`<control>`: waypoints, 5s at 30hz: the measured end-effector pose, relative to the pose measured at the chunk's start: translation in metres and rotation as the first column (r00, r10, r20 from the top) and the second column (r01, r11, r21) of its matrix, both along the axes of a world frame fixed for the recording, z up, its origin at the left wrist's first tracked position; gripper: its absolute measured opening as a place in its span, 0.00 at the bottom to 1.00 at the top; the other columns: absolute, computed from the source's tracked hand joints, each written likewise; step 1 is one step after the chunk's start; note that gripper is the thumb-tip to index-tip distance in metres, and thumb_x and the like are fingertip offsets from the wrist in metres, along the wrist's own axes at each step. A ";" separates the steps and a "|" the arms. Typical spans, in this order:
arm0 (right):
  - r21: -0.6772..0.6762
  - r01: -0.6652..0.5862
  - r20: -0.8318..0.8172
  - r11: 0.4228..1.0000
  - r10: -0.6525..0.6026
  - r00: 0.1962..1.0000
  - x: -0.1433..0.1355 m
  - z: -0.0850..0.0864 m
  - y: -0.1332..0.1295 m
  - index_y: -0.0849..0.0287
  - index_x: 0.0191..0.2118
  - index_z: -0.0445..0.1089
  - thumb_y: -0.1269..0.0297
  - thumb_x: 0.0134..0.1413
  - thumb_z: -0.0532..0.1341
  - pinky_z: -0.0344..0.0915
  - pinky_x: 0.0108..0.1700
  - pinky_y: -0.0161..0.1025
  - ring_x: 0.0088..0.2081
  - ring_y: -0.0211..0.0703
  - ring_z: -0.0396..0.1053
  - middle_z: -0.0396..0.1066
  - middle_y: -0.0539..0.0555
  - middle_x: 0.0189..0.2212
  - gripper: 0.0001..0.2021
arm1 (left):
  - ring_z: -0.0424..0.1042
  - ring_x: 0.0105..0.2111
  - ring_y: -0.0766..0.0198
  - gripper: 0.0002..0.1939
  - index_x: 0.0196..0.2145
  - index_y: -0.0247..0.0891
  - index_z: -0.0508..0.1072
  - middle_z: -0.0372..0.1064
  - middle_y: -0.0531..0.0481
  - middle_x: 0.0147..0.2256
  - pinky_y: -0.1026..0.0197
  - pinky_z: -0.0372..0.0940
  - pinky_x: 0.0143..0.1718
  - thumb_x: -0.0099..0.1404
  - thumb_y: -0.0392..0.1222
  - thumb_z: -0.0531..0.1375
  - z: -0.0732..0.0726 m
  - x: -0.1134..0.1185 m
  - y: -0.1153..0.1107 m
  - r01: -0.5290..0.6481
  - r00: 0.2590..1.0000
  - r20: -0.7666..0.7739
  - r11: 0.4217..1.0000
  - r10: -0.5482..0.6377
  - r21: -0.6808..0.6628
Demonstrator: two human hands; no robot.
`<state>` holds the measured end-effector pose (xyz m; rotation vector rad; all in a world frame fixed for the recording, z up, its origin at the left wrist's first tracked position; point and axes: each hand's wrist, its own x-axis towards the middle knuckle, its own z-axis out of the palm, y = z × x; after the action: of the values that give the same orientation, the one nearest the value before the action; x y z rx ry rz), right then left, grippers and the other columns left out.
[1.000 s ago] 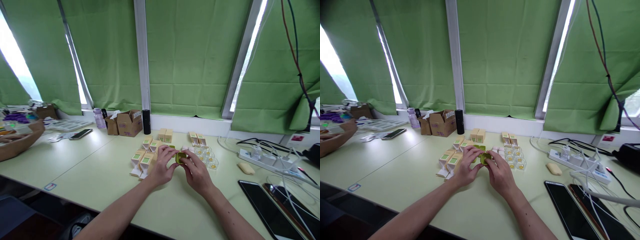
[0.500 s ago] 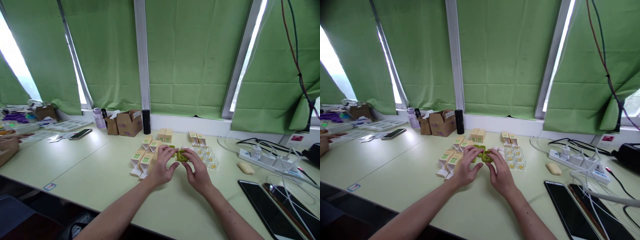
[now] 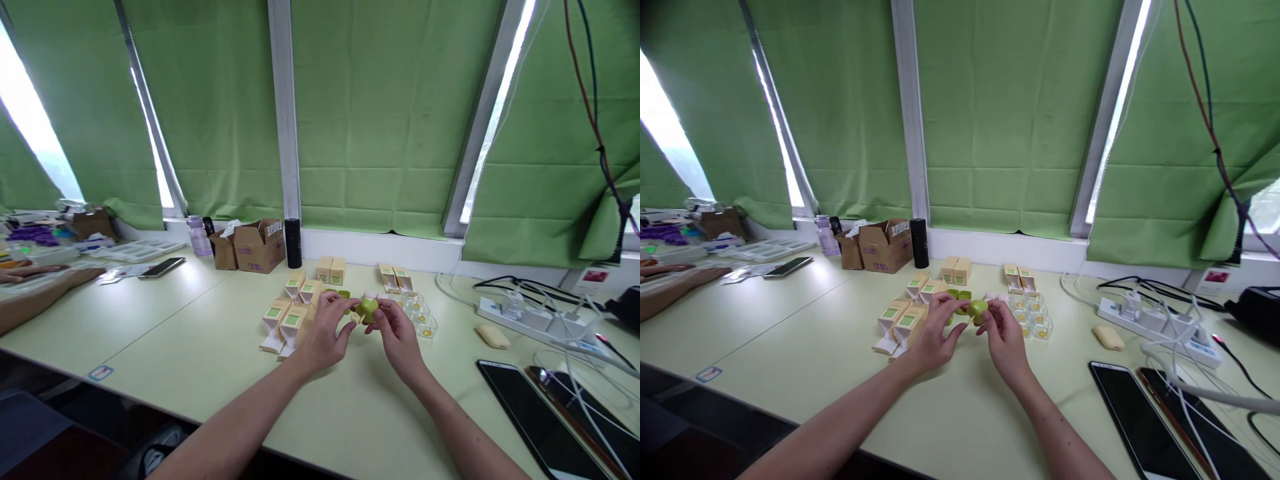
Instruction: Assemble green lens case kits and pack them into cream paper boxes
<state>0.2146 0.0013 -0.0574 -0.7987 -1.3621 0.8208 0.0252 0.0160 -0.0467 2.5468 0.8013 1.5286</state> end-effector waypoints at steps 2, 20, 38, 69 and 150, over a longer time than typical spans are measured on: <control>-0.046 -0.014 -0.022 0.999 0.013 1.000 -0.001 0.002 -0.001 0.54 0.50 0.68 0.41 0.67 0.61 0.78 0.40 0.47 0.35 0.46 0.78 0.80 0.56 0.41 0.21 | 0.61 0.52 0.49 0.24 0.64 0.44 0.67 0.74 0.42 0.47 0.46 0.65 0.52 0.72 0.32 0.59 0.000 0.000 0.000 -0.004 1.000 -0.017 1.000 0.004 0.006; -0.192 -0.041 0.000 0.981 0.042 0.999 -0.003 -0.002 -0.004 0.55 0.40 0.68 0.31 0.63 0.57 0.67 0.20 0.35 0.19 0.42 0.72 0.72 0.48 0.20 0.28 | 0.62 0.47 0.49 0.24 0.60 0.44 0.75 0.77 0.44 0.41 0.48 0.67 0.50 0.67 0.40 0.69 -0.004 0.004 0.003 -0.050 0.998 -0.046 0.989 0.044 -0.138; 0.006 0.333 0.897 0.943 -0.152 0.414 0.001 -0.004 -0.006 0.55 0.37 0.79 0.69 0.64 0.61 0.58 0.34 0.40 0.35 0.52 0.77 0.82 0.59 0.34 0.08 | 0.73 0.36 0.58 0.27 0.41 0.35 0.81 0.77 0.44 0.37 0.59 0.66 0.39 0.61 0.64 0.70 -0.003 0.001 0.028 0.442 0.800 0.600 0.664 0.014 -0.604; 0.087 0.247 0.891 0.965 -0.186 0.414 0.026 0.011 0.000 0.54 0.38 0.79 0.75 0.50 0.67 0.62 0.54 0.46 0.52 0.56 0.66 0.74 0.57 0.46 0.10 | 0.72 0.35 0.62 0.22 0.36 0.33 0.82 0.79 0.43 0.36 0.59 0.63 0.40 0.61 0.57 0.74 -0.003 -0.001 0.028 0.651 0.616 0.787 0.544 0.029 -0.529; -0.111 -0.092 -0.187 0.989 0.070 0.980 -0.006 -0.006 0.005 0.52 0.50 0.68 0.44 0.49 0.76 0.79 0.34 0.43 0.39 0.47 0.76 0.76 0.53 0.38 0.29 | 0.76 0.51 0.52 0.28 0.52 0.37 0.81 0.79 0.38 0.52 0.55 0.67 0.53 0.57 0.51 0.77 -0.005 -0.001 0.028 0.622 0.643 0.763 0.622 -0.061 -0.475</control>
<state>0.2082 0.0060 -0.0631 -0.7439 -1.1968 1.0231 0.0238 0.0442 -0.0521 1.2816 0.5215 1.4403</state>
